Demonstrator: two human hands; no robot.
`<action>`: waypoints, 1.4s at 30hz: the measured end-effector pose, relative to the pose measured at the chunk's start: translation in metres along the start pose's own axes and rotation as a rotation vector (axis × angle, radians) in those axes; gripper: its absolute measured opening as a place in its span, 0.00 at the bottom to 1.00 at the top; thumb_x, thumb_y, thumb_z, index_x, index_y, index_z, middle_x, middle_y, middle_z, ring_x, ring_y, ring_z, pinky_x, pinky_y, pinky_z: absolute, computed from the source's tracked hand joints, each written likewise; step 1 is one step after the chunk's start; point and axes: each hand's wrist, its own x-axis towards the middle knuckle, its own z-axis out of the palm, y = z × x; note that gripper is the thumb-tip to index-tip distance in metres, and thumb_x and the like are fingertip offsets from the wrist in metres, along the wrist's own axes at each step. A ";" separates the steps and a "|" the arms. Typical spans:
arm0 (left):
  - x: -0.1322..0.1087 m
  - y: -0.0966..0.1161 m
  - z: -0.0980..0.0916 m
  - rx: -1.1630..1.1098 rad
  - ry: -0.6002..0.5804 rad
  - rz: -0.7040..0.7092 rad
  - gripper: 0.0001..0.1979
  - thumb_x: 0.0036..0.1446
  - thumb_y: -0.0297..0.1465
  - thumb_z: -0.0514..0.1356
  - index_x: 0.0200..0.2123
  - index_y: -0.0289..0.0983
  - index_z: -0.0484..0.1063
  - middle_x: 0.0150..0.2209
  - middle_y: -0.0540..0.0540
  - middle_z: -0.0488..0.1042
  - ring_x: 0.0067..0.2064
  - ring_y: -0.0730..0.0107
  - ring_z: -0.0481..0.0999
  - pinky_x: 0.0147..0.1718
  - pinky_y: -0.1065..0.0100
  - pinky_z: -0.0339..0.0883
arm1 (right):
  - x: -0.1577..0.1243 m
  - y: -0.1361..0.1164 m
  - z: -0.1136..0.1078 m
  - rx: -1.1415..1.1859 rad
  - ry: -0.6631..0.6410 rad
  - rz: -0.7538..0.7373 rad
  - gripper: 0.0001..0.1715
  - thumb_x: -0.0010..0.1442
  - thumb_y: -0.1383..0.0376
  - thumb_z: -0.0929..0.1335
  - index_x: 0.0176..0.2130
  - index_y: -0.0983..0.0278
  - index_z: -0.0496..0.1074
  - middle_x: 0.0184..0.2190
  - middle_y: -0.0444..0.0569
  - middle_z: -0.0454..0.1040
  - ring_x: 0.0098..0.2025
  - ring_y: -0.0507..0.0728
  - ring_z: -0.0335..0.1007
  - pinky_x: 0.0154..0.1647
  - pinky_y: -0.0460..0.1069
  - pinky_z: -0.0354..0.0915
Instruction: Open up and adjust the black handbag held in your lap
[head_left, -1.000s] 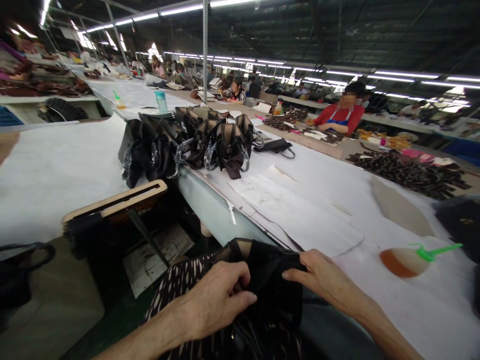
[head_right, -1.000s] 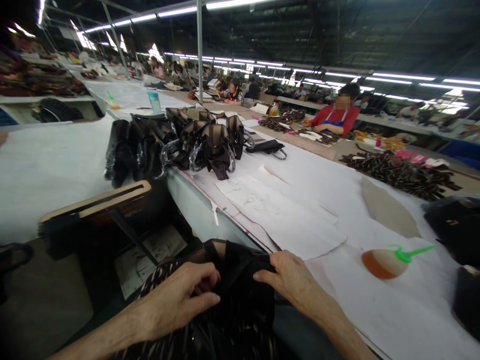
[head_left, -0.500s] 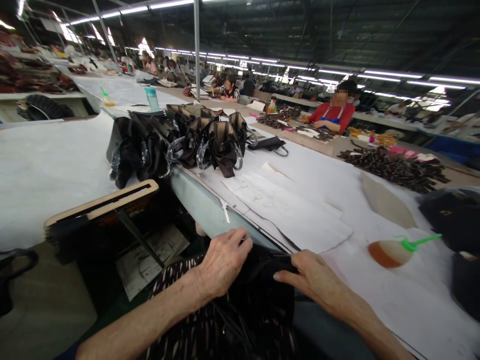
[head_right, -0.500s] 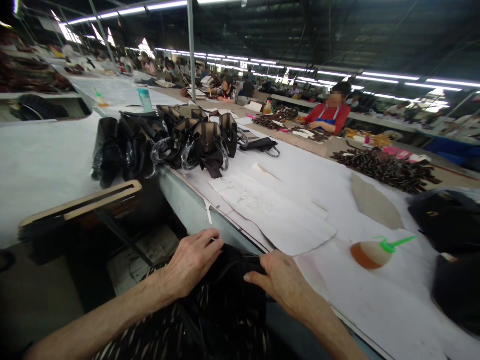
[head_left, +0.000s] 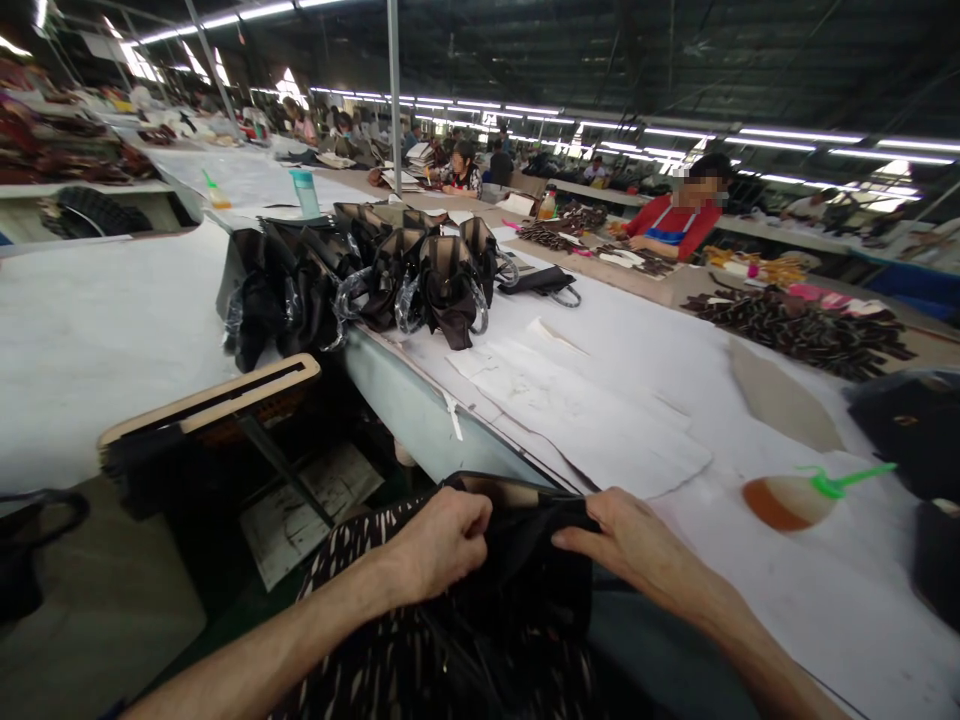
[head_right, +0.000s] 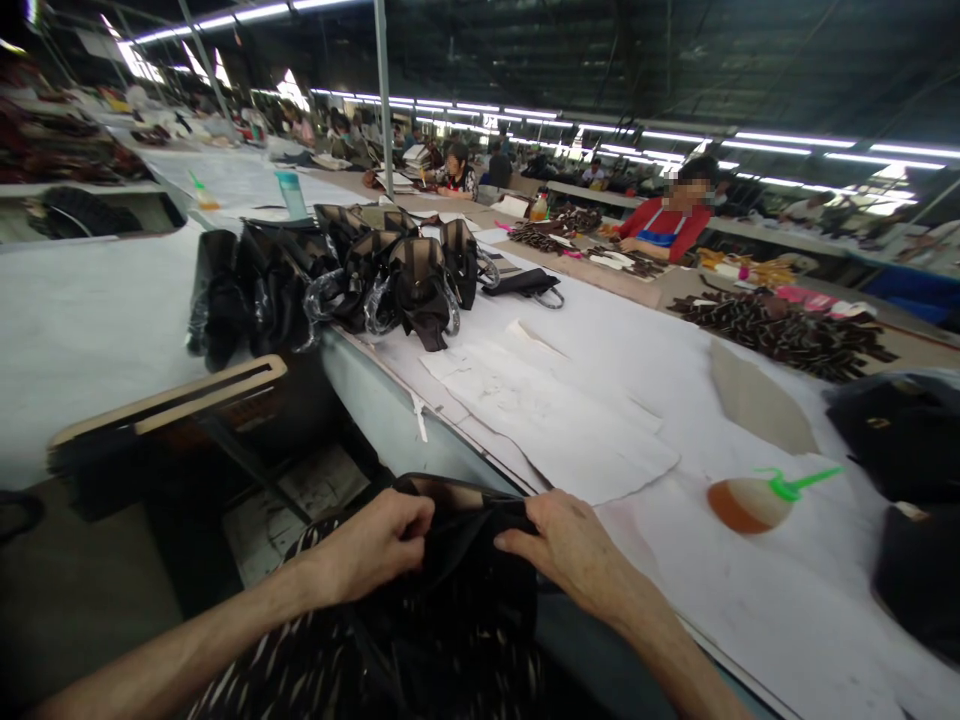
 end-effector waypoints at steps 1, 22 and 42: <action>0.004 -0.001 -0.001 -0.090 -0.011 -0.096 0.07 0.45 0.21 0.48 0.23 0.37 0.53 0.18 0.54 0.61 0.22 0.73 0.68 0.20 0.75 0.57 | 0.000 0.000 0.000 -0.011 0.005 0.002 0.22 0.52 0.53 0.65 0.17 0.64 0.60 0.18 0.42 0.63 0.22 0.50 0.55 0.21 0.45 0.46; 0.025 -0.001 -0.006 0.491 0.170 -0.148 0.12 0.51 0.23 0.48 0.27 0.37 0.71 0.28 0.43 0.74 0.33 0.61 0.73 0.31 0.65 0.64 | -0.001 -0.008 -0.001 0.130 0.003 -0.073 0.19 0.58 0.55 0.60 0.25 0.63 0.69 0.24 0.45 0.72 0.27 0.55 0.66 0.27 0.46 0.56; -0.021 -0.002 -0.028 0.112 0.321 0.119 0.13 0.60 0.29 0.48 0.42 0.38 0.70 0.40 0.46 0.72 0.42 0.69 0.70 0.42 0.70 0.62 | 0.003 -0.006 0.001 0.257 0.007 -0.074 0.12 0.55 0.60 0.61 0.38 0.61 0.69 0.35 0.48 0.73 0.39 0.60 0.66 0.40 0.51 0.60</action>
